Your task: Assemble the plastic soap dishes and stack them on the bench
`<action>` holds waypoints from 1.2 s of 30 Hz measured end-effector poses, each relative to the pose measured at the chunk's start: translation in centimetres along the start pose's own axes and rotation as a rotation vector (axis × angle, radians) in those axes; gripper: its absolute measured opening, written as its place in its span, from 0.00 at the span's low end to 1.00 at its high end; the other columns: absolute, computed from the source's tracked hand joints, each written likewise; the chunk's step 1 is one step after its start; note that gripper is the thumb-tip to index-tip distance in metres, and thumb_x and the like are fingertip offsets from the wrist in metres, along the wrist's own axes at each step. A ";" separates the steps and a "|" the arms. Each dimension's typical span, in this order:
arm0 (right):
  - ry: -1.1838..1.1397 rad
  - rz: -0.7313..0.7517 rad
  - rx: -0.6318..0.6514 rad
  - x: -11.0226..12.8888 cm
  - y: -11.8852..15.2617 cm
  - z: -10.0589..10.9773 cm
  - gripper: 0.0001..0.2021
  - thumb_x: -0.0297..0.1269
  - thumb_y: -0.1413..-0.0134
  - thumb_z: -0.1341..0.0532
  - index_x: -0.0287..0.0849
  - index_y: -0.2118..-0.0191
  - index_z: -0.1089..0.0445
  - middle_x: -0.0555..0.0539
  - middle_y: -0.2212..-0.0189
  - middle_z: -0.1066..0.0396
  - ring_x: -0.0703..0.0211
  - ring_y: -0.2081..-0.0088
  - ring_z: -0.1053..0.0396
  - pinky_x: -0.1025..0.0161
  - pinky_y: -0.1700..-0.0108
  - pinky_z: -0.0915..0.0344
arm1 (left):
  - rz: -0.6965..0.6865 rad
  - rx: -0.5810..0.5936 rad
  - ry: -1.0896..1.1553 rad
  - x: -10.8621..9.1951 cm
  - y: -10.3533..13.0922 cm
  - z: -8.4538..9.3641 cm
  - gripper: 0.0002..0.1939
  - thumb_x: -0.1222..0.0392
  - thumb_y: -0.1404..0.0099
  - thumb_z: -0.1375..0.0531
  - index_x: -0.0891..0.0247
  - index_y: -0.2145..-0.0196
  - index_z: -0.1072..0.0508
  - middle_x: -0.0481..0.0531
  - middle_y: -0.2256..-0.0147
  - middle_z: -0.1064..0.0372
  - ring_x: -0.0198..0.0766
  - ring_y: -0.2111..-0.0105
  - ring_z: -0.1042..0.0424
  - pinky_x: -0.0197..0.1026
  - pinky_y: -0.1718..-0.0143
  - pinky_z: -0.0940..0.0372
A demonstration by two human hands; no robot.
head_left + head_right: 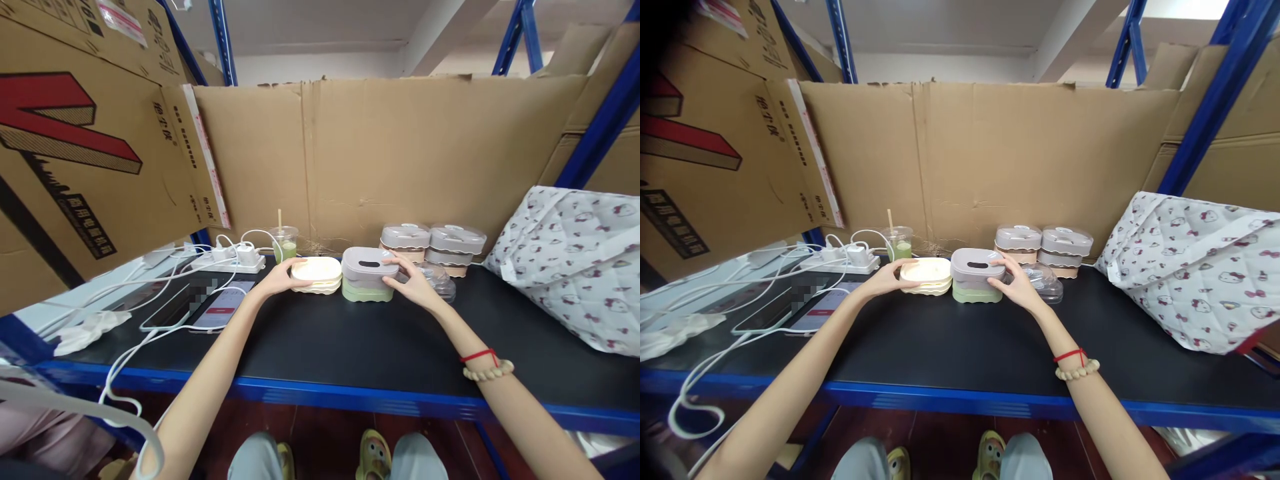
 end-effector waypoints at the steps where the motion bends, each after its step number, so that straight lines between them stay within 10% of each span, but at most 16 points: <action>1: 0.015 0.003 0.011 0.1 0.0 0.0 0.19 0.53 0.56 0.38 0.48 0.59 0.31 0.42 0.48 0.37 0.49 0.42 0.42 0.48 0.42 0.44 | -0.012 0.008 0.000 0.1 0.0 0.0 0.37 0.48 0.61 0.34 0.64 0.52 0.31 0.61 0.43 0.39 0.51 0.44 0.40 0.50 0.43 0.46; 13: 0.162 0.031 -0.052 0.3 0.2 0.1 0.30 0.54 0.60 0.36 0.49 0.50 0.37 0.41 0.45 0.40 0.47 0.42 0.43 0.47 0.42 0.43 | -0.274 -0.064 -0.223 -1.5 0.4 -1.2 0.33 0.44 0.56 0.35 0.58 0.53 0.30 0.58 0.41 0.42 0.52 0.39 0.49 0.54 0.40 0.53; 22: 0.472 -0.012 -0.391 -0.4 -0.3 3.5 0.17 0.42 0.44 0.52 0.47 0.52 0.35 0.40 0.51 0.34 0.46 0.45 0.40 0.43 0.44 0.47 | -0.450 -0.140 -0.351 -2.4 0.9 -2.4 0.20 0.48 0.41 0.47 0.60 0.54 0.32 0.59 0.46 0.37 0.51 0.43 0.42 0.55 0.44 0.47; 36: 0.934 -0.092 0.350 -3.1 -13.3 5.7 0.35 0.35 0.80 0.27 0.52 0.54 0.30 0.41 0.52 0.32 0.36 0.49 0.36 0.41 0.52 0.40 | -0.567 -0.166 -0.347 -3.6 1.5 -2.3 0.13 0.56 0.38 0.50 0.61 0.58 0.32 0.57 0.55 0.33 0.46 0.52 0.35 0.50 0.50 0.41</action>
Point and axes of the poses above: each hand's wrist, its own y-axis away from the middle knuckle, its own z-axis out of the back of the hand, x = y × z, the point moved 3 cm from there along -y, towards the middle knuckle
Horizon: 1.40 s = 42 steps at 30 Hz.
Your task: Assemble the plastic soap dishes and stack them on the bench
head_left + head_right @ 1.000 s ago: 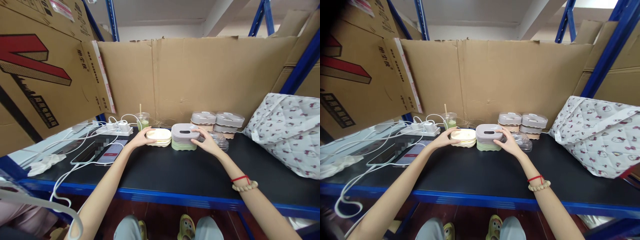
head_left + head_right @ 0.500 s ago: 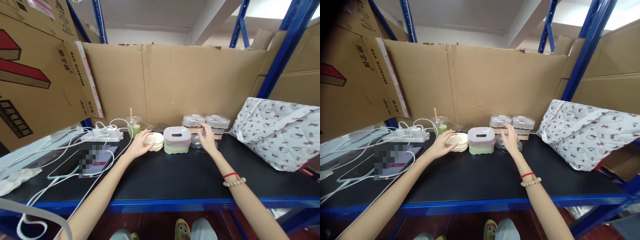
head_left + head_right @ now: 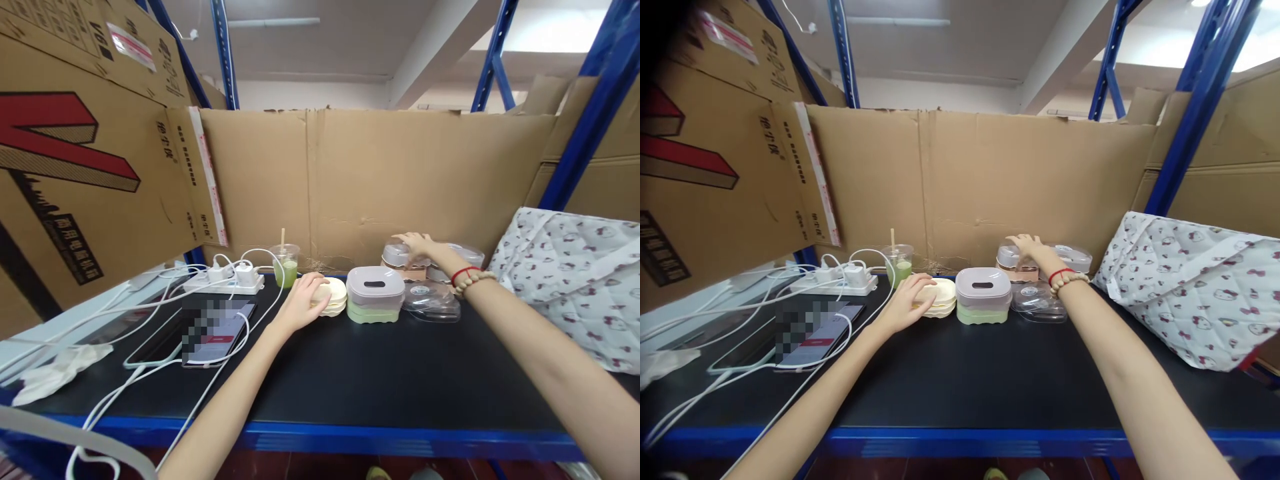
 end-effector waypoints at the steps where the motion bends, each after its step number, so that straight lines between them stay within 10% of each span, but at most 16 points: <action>1: 0.001 -0.029 0.042 -0.1 -0.7 0.1 0.34 0.34 0.81 0.28 0.51 0.56 0.29 0.41 0.53 0.31 0.37 0.51 0.35 0.42 0.54 0.39 | -0.006 -0.004 0.001 -0.1 0.0 0.1 0.13 0.56 0.38 0.50 0.61 0.58 0.32 0.57 0.55 0.33 0.46 0.52 0.35 0.50 0.51 0.41; 8: 0.034 -0.111 0.146 0.8 -2.5 0.9 0.24 0.31 0.78 0.29 0.48 0.64 0.27 0.43 0.60 0.27 0.41 0.60 0.29 0.46 0.61 0.35 | -0.062 -0.026 0.008 -0.4 0.1 0.2 0.13 0.57 0.37 0.50 0.63 0.58 0.33 0.57 0.56 0.33 0.45 0.54 0.34 0.47 0.52 0.41; 20: 0.225 -0.045 0.175 4.4 0.8 2.1 0.37 0.24 0.78 0.32 0.45 0.52 0.38 0.41 0.51 0.34 0.42 0.50 0.36 0.47 0.49 0.42 | -0.032 -0.104 0.060 0.4 0.1 0.4 0.12 0.56 0.37 0.50 0.63 0.60 0.33 0.57 0.58 0.32 0.45 0.54 0.34 0.48 0.53 0.40; 27: 0.025 -0.109 -0.181 6.8 2.5 5.3 0.41 0.35 0.71 0.33 0.41 0.44 0.46 0.35 0.49 0.41 0.38 0.46 0.42 0.45 0.51 0.39 | 0.107 -0.213 0.298 0.1 -0.1 0.6 0.16 0.53 0.42 0.45 0.62 0.58 0.34 0.56 0.58 0.31 0.45 0.55 0.32 0.49 0.53 0.39; 32: -0.451 0.016 -0.499 13.2 3.7 6.9 0.47 0.42 0.71 0.31 0.44 0.41 0.51 0.39 0.51 0.44 0.43 0.47 0.42 0.47 0.46 0.42 | 0.212 -0.246 0.588 0.1 -0.4 1.1 0.35 0.48 0.54 0.35 0.60 0.49 0.38 0.57 0.56 0.30 0.48 0.53 0.32 0.49 0.53 0.39; 38: -0.700 0.171 -0.253 23.2 6.7 5.5 0.51 0.44 0.74 0.30 0.47 0.38 0.50 0.42 0.53 0.41 0.48 0.51 0.37 0.48 0.47 0.40 | 0.314 -0.254 0.873 0.5 -0.1 1.9 0.35 0.43 0.67 0.31 0.63 0.62 0.28 0.60 0.57 0.28 0.57 0.52 0.32 0.54 0.48 0.40; 42: -0.738 0.170 -0.193 25.0 6.8 4.8 0.51 0.50 0.74 0.30 0.50 0.38 0.47 0.42 0.52 0.39 0.45 0.48 0.40 0.43 0.45 0.44 | 0.417 -0.280 0.894 0.3 0.2 2.0 0.31 0.42 0.68 0.31 0.63 0.67 0.26 0.58 0.62 0.25 0.60 0.51 0.33 0.57 0.46 0.43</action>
Point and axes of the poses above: each hand's wrist, its own y-axis away from the middle knuckle, its own z-axis out of the back of the hand, x = y × z, the point moved 3 cm from there along -y, towards the middle knuckle
